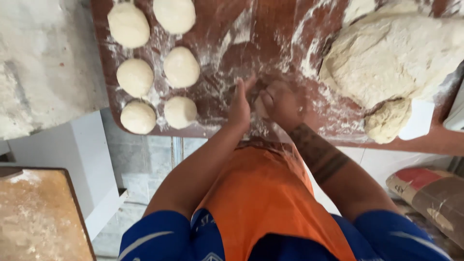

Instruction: Portioning dough using a scale and shaping it into balls on a floured surface

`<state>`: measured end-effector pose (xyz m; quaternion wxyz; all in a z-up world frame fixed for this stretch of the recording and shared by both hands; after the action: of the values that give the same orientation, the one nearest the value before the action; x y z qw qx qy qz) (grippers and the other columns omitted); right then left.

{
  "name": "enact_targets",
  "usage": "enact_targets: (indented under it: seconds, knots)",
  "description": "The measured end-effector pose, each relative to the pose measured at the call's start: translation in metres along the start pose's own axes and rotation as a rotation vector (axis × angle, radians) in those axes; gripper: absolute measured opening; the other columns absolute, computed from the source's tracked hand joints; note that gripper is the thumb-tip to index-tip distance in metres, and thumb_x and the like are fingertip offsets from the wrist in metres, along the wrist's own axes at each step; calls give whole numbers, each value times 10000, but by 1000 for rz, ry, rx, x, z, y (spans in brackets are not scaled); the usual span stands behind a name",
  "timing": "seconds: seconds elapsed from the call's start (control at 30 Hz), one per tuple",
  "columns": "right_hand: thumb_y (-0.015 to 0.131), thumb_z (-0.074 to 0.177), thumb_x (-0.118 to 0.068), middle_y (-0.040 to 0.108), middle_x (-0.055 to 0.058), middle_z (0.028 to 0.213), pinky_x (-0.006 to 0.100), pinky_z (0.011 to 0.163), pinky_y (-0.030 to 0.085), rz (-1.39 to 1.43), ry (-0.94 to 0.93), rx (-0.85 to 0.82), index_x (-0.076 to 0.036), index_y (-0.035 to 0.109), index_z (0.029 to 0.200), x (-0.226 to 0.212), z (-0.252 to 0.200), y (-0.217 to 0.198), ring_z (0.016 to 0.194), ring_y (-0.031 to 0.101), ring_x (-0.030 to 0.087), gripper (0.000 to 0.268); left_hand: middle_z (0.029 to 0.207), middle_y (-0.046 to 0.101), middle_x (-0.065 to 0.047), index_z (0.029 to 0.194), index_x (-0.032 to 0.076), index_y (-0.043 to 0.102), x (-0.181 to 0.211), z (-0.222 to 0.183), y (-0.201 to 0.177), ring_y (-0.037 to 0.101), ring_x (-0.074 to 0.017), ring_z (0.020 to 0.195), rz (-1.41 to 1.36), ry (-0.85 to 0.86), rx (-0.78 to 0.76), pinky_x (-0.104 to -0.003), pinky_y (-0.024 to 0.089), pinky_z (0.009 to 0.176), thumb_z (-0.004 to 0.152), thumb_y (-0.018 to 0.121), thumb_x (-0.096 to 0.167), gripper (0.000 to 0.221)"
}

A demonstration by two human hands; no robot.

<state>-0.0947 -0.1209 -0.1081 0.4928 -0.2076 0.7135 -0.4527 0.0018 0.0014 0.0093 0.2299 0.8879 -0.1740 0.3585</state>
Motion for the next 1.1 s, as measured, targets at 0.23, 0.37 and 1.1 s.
enact_targets:
  seconds: [0.23,0.37,1.1]
  knots:
    - [693,947,-569,591,162,1020,484,922,432,276,-202,194,-69,583,1038,-66,23,-62,992,590,371,520,1537,465,-322,1438,-62,539,53,-28,47,420,-454,1456,-322,36,296,-541,280,1248,1073,441,453,639]
    - [622,998,-355,612,103,786,461,709,485,-102,-133,161,-122,647,783,-15,16,-11,770,620,329,319,1550,497,-226,1484,62,542,22,2,30,426,-365,1477,160,55,255,-481,248,1269,1098,298,556,673]
    - [633,1016,-492,543,62,862,391,739,377,-259,-303,350,-153,573,758,-37,27,-44,849,502,272,431,1581,445,-204,1531,127,501,40,-24,42,319,-428,1523,-151,-9,179,-597,167,1271,1048,306,681,760]
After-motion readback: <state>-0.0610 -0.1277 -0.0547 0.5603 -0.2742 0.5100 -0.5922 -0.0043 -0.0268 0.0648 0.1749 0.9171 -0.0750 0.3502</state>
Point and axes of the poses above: each hand's wrist, its own z-axis towards the middle knuckle, its own y-axis out of the palm, x = y × z, the point moved 2 cm from there along z, towards the middle knuckle
